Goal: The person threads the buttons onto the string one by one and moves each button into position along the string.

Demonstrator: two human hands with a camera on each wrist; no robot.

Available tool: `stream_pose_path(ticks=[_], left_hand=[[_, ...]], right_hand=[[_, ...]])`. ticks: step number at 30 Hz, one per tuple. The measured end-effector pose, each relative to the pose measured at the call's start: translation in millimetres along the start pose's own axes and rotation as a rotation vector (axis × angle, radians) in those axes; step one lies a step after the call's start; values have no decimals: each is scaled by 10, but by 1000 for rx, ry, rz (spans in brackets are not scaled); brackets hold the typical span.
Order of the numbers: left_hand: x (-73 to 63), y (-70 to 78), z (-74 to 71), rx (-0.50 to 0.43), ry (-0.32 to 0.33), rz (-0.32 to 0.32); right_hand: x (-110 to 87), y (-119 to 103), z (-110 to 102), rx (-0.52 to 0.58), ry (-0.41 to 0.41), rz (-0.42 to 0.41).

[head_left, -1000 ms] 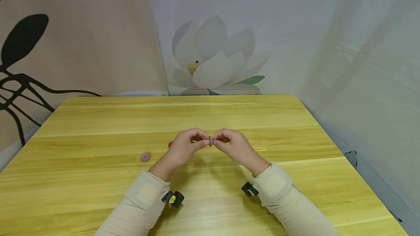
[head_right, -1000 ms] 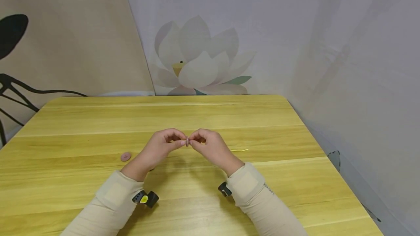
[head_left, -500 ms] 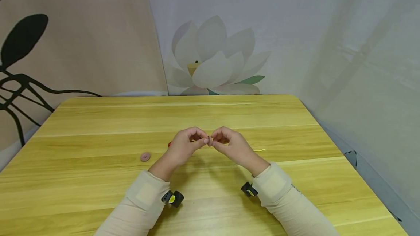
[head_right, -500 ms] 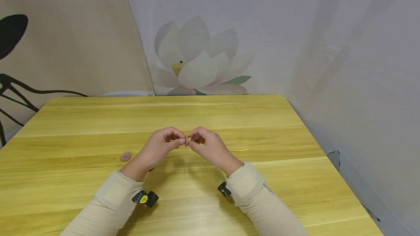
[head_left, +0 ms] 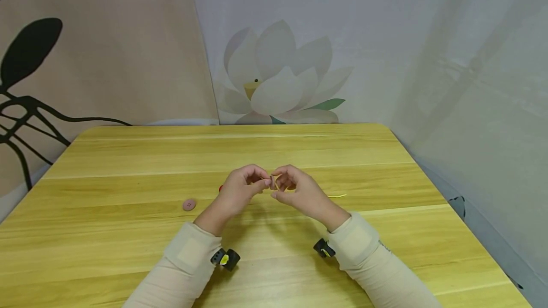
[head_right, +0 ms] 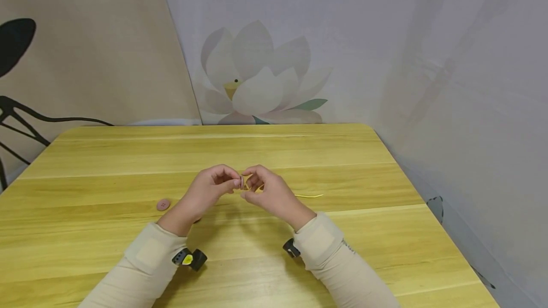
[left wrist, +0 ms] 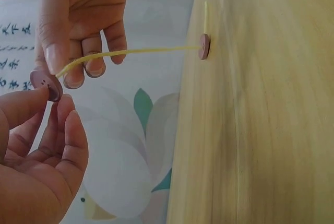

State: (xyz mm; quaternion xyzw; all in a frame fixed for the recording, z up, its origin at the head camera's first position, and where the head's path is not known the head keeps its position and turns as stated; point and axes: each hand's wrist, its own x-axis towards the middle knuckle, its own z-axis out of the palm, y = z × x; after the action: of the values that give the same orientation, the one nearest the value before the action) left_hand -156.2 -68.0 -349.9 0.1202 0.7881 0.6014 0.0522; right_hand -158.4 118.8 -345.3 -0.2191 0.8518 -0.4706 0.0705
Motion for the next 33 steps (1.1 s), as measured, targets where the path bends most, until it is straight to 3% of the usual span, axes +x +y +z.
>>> stream_pose_path(ticks=[33], left_hand=[[7, -29, -4, 1, -23, -9]], right_hand=[[20, -9, 13, -38, 16, 9]])
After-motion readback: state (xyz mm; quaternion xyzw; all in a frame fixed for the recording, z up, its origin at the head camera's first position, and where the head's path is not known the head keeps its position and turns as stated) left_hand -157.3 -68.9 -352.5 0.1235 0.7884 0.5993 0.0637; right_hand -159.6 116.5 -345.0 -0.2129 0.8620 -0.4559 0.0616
